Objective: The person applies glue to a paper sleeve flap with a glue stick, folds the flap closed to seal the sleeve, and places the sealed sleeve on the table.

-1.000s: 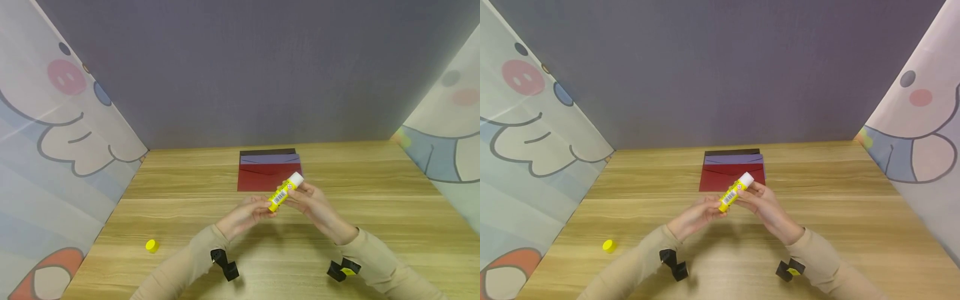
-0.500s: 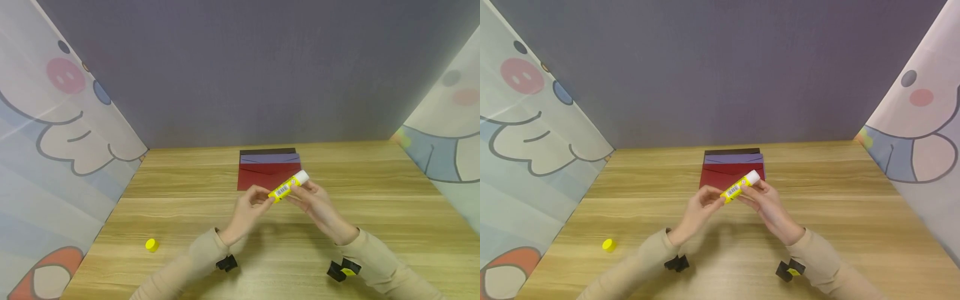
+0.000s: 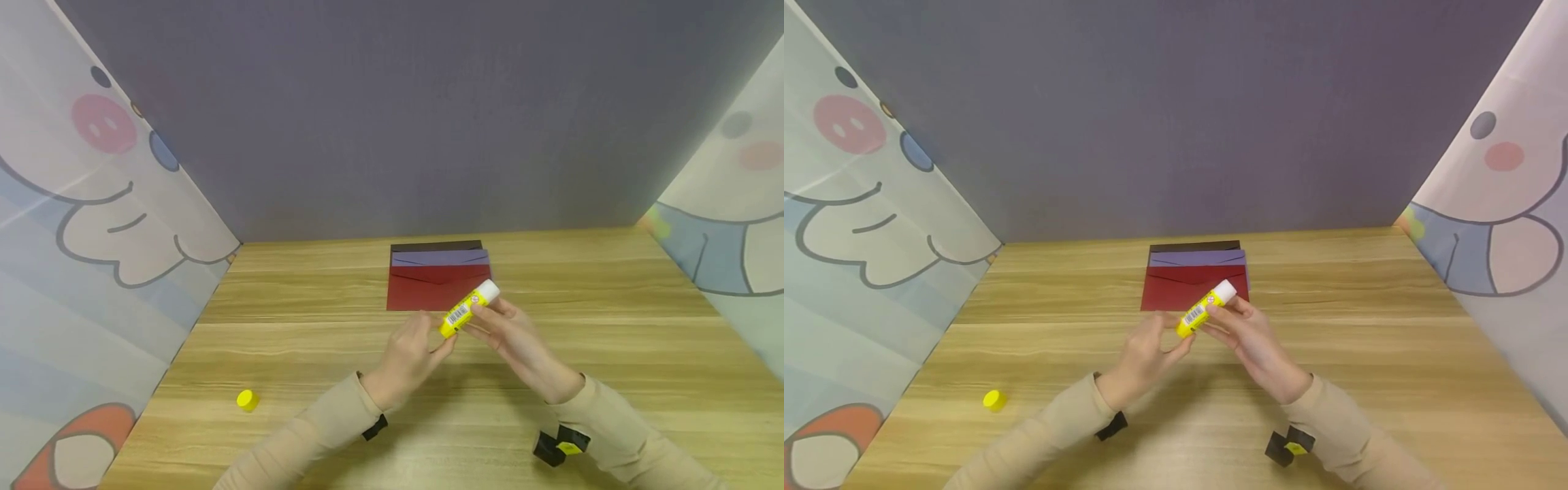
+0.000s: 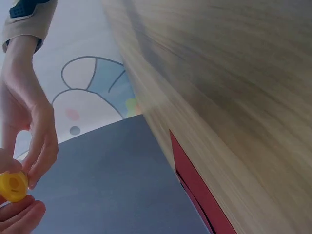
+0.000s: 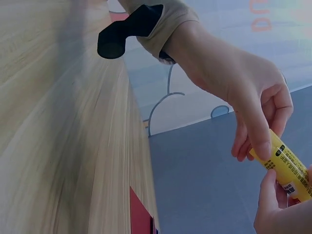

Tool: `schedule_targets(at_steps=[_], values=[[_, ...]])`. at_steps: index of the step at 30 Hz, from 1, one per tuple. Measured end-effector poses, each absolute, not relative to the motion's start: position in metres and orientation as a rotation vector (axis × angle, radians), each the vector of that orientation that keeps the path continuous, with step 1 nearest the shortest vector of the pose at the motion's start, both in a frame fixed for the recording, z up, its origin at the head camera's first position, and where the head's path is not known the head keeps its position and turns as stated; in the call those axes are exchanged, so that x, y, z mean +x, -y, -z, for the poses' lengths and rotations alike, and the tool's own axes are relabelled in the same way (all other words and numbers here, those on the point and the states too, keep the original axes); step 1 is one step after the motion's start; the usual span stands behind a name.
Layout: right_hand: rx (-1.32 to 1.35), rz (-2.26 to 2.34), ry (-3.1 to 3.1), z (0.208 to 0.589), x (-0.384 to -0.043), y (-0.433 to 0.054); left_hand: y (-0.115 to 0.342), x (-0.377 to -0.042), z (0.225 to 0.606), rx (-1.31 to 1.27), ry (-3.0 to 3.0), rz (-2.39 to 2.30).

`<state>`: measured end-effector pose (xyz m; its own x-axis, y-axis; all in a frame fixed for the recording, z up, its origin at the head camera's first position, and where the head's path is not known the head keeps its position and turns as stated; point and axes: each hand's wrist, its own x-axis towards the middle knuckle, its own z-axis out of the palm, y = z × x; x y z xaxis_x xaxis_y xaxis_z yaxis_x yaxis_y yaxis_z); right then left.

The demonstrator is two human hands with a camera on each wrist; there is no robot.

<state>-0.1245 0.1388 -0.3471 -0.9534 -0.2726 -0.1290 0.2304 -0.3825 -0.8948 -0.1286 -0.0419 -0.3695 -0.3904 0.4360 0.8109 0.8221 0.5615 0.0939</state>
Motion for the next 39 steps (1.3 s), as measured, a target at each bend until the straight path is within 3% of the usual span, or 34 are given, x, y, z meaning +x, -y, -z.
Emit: schedule_targets(at_steps=[5, 14, 19, 30, 34, 39], values=[[-0.049, 2.360, -1.566, 0.347, -0.125, -0.138, 0.041, -0.126, 0.367, -0.977, 2.100, 0.890], [-0.064, 2.337, -1.597, 0.348, -0.122, -0.139, 0.046, -0.128, 0.358, -0.670, 2.374, 2.030], [-0.110, 2.322, -1.601, 0.347, -0.122, -0.140, 0.048, -0.131, 0.356, -0.544, 2.261, 2.551], [-0.193, 2.320, -1.568, 0.344, -0.121, -0.141, 0.051, -0.134, 0.360, -0.414, 2.013, 3.232], [-0.193, 2.357, -1.537, 0.345, -0.121, -0.142, 0.051, -0.135, 0.359, -0.373, 2.018, 3.274], [-0.160, 2.425, -1.517, 0.348, -0.122, -0.142, 0.048, -0.134, 0.357, -0.464, 2.209, 2.871]])
